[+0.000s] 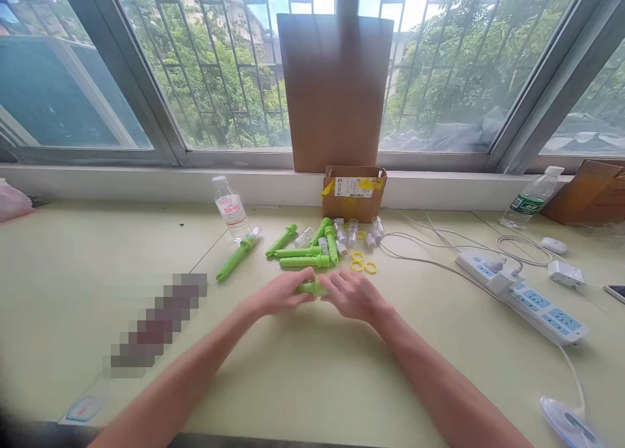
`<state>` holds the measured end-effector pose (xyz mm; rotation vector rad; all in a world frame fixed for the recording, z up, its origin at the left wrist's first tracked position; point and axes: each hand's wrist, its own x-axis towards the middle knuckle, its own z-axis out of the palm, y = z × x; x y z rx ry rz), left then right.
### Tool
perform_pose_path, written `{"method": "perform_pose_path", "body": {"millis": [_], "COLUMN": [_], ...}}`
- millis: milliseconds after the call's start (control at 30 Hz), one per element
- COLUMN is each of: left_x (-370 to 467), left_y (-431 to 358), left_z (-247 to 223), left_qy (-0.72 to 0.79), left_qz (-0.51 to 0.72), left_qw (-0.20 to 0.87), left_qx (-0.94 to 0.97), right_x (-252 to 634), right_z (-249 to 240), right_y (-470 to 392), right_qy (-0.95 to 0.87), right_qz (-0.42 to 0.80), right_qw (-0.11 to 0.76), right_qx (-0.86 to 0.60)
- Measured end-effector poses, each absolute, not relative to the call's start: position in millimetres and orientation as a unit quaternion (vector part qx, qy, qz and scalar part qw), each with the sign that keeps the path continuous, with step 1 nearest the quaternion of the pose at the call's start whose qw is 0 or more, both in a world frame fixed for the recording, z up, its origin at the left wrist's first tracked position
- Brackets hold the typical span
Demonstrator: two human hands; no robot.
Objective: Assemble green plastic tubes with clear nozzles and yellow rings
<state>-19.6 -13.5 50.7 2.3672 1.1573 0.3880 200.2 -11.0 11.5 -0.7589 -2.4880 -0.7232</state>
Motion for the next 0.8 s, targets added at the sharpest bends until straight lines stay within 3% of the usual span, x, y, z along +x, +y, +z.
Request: {"method": "perform_pose_path", "body": {"millis": [167, 367, 533, 800], "left_x": [-14, -4, -2, -5], "left_y": [-12, -12, -12, -7], "left_z": [43, 29, 25, 22], "left_qy": [0.427, 0.430, 0.425, 0.387], "left_qz": [0.160, 0.153, 0.139, 0.143], "left_qw": [0.179, 0.032, -0.031, -0.120], "left_qx": [0.872, 0.889, 0.894, 0.903], "right_x": [198, 196, 195, 195], "right_z": [10, 11, 13, 12], "right_y": [-12, -12, -12, -9], "right_qy": [-0.904, -0.899, -0.886, -0.874], "right_qz": [-0.235, -0.094, -0.003, 0.008], "right_qw": [0.206, 0.215, 0.197, 0.229], "right_qx": [-0.291, -0.370, -0.419, -0.428]}}
